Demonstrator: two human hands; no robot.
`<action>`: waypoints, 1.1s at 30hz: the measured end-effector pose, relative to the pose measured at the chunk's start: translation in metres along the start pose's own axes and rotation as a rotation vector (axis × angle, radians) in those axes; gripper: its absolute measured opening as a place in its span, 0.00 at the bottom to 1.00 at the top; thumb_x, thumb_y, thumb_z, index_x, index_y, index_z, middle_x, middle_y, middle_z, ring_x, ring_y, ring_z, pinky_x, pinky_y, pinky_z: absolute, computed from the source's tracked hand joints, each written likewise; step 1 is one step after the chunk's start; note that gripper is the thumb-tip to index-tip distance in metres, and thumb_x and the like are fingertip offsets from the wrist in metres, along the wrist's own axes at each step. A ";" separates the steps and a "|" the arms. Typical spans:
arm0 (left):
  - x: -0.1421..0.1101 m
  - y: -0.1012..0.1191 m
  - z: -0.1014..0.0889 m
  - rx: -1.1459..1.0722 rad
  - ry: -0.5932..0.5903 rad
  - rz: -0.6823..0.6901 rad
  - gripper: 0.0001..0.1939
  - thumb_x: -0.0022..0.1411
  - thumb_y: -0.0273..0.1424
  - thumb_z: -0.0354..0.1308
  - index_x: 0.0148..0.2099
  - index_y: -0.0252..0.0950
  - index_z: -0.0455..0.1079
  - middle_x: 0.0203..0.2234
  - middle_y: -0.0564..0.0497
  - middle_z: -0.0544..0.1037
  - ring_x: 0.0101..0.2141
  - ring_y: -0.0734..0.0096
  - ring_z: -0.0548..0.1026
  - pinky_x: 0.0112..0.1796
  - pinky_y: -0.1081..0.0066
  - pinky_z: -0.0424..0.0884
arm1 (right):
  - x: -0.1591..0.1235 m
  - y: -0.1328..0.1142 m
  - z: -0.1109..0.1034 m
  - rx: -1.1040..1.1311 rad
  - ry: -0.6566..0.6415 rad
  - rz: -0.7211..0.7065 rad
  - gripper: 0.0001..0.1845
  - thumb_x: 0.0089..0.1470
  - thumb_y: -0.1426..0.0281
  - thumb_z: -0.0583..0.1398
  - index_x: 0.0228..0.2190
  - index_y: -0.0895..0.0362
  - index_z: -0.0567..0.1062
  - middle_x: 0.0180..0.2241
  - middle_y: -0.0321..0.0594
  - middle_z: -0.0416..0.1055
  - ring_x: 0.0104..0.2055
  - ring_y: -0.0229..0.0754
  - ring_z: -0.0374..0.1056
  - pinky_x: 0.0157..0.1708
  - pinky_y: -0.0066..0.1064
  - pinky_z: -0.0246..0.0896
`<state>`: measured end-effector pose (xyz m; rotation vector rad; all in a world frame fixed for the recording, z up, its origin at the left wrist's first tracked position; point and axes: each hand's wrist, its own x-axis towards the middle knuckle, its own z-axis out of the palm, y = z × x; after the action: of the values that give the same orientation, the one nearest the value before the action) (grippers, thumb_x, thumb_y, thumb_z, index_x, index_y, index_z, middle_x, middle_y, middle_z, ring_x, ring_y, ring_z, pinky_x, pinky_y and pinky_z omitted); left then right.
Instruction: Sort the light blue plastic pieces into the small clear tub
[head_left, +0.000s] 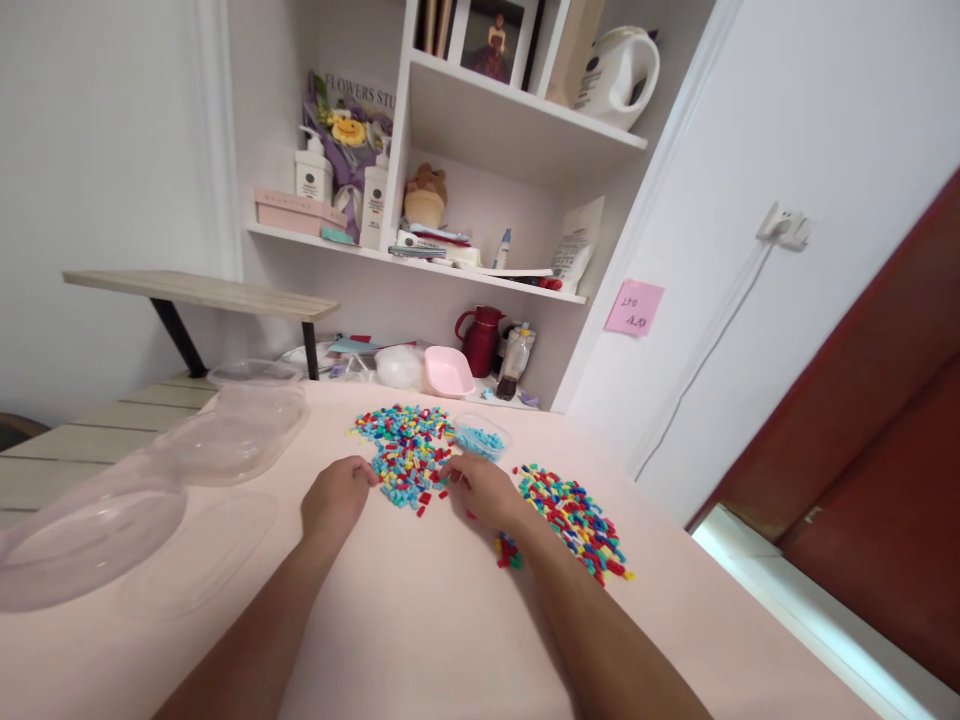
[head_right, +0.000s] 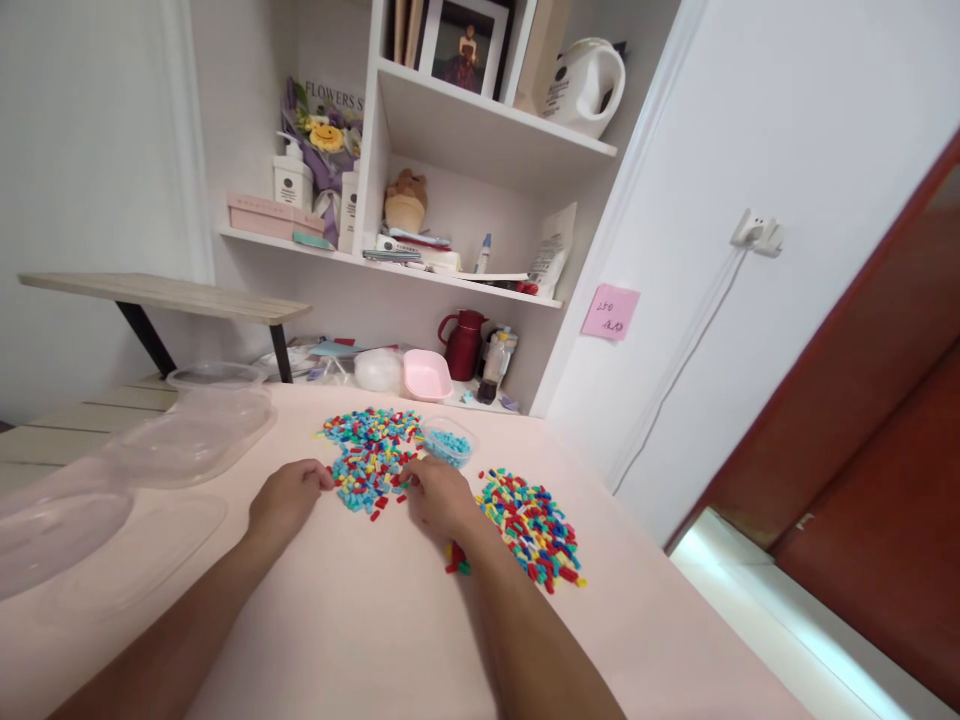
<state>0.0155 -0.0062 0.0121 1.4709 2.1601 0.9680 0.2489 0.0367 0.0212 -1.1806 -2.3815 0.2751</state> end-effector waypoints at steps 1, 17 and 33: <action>0.000 0.000 0.000 0.001 -0.002 -0.002 0.14 0.55 0.28 0.48 0.29 0.45 0.75 0.36 0.57 0.81 0.35 0.67 0.75 0.29 0.71 0.61 | 0.000 -0.001 0.000 0.007 0.010 0.010 0.14 0.50 0.76 0.56 0.37 0.51 0.76 0.36 0.37 0.71 0.35 0.38 0.65 0.34 0.26 0.54; -0.002 0.003 -0.001 0.016 -0.002 -0.006 0.14 0.55 0.28 0.47 0.29 0.46 0.75 0.35 0.57 0.81 0.35 0.67 0.75 0.30 0.72 0.61 | 0.000 0.004 0.005 0.003 -0.013 -0.023 0.12 0.49 0.74 0.59 0.36 0.50 0.77 0.37 0.37 0.71 0.37 0.39 0.66 0.37 0.27 0.57; 0.000 0.002 -0.002 -0.010 -0.021 -0.002 0.12 0.53 0.30 0.49 0.28 0.44 0.74 0.35 0.55 0.80 0.34 0.67 0.74 0.31 0.71 0.61 | 0.014 0.026 -0.030 -0.003 0.632 0.082 0.14 0.58 0.64 0.55 0.41 0.53 0.77 0.30 0.39 0.68 0.30 0.38 0.64 0.35 0.29 0.59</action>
<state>0.0159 -0.0066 0.0144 1.4669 2.1388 0.9575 0.2744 0.0629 0.0419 -1.1549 -1.7856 -0.0741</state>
